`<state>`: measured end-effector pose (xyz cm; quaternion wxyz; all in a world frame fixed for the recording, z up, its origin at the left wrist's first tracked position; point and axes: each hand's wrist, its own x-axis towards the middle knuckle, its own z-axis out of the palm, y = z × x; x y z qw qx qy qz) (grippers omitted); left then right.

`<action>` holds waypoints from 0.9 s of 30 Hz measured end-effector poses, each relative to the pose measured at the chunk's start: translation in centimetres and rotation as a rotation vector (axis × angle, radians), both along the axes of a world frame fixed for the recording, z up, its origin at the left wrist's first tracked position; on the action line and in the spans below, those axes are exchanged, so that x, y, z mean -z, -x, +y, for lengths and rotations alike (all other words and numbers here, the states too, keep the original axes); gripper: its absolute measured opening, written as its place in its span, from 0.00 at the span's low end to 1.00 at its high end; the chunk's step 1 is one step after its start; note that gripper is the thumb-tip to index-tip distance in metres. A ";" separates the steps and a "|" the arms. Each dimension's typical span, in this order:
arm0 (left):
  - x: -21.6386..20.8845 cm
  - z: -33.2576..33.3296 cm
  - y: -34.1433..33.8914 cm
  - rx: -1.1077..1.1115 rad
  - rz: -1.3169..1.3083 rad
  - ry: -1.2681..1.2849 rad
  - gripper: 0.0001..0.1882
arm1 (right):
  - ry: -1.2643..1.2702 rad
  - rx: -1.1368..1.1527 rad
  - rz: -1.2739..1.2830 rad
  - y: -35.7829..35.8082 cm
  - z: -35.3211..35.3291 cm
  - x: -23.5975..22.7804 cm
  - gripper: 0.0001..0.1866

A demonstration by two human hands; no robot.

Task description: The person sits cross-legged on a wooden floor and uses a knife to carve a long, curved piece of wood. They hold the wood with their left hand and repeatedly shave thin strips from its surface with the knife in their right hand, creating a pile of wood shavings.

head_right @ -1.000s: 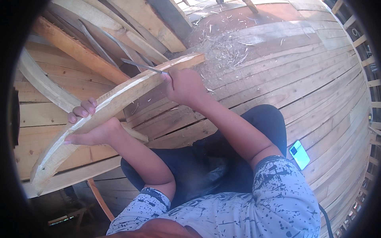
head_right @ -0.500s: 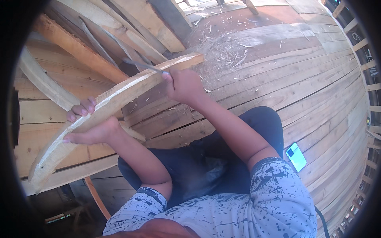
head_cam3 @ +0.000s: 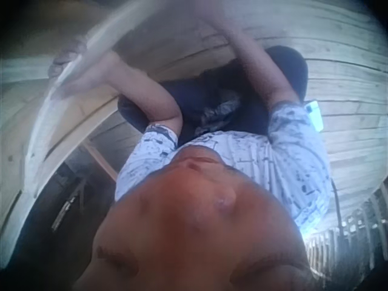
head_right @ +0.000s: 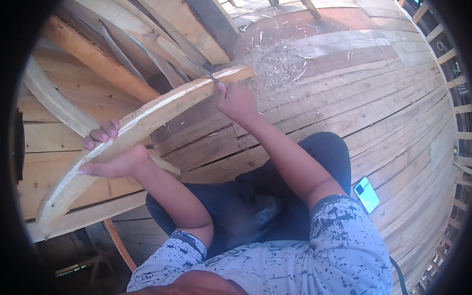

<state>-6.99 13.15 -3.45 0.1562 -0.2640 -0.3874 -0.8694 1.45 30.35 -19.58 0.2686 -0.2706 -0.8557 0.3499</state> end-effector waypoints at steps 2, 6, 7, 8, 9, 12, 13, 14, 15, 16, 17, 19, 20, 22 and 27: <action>-0.1 0.5 -0.1 -0.043 -0.027 0.001 0.35 | 0.042 0.127 -0.071 0.6 0.8 1.1 0.24; 0.2 -0.3 0.0 0.014 0.013 0.008 0.35 | 0.102 0.044 -0.082 0.2 0.9 0.7 0.24; 0.0 0.4 -0.1 0.028 0.006 0.005 0.35 | 0.181 0.182 -0.113 1.3 2.9 5.4 0.23; -0.1 0.8 -0.1 0.034 0.003 0.006 0.35 | 0.264 0.312 -0.139 1.8 4.4 8.2 0.23; -0.1 0.5 0.0 0.016 0.001 0.011 0.35 | 0.333 0.230 -0.196 1.4 5.2 7.9 0.23; 0.0 -0.1 0.4 0.002 0.014 0.017 0.35 | 0.393 0.085 -0.250 0.1 6.6 2.9 0.23; 0.2 -0.3 0.4 0.020 0.022 0.016 0.35 | 0.321 0.105 -0.203 -0.3 5.6 1.0 0.23; 0.2 -0.4 0.4 0.037 0.032 0.014 0.35 | 0.248 0.122 -0.154 -0.5 4.6 -0.5 0.22; 0.2 -0.2 0.4 0.037 0.030 0.010 0.35 | 0.252 0.067 -0.106 -0.6 3.5 -1.5 0.22; 0.2 -0.2 0.2 0.035 0.023 0.010 0.35 | 0.259 0.009 -0.062 -0.7 2.3 -2.2 0.21; 0.1 -0.1 0.1 0.031 0.017 0.009 0.35 | 0.266 -0.050 -0.018 -0.6 1.6 -2.5 0.21; 0.1 -0.1 0.1 0.069 0.041 0.007 0.35 | 0.218 0.014 0.070 0.3 1.2 0.1 0.20; 0.1 0.1 0.1 0.093 0.051 0.002 0.35 | 0.190 0.051 0.112 0.6 1.4 1.6 0.20; -0.1 0.3 -0.1 0.008 0.003 0.013 0.35 | 0.083 0.059 0.041 1.0 1.9 2.1 0.19; 0.2 -0.5 0.7 0.008 0.003 0.013 0.35 | -0.093 0.124 -0.069 0.5 1.6 0.4 0.16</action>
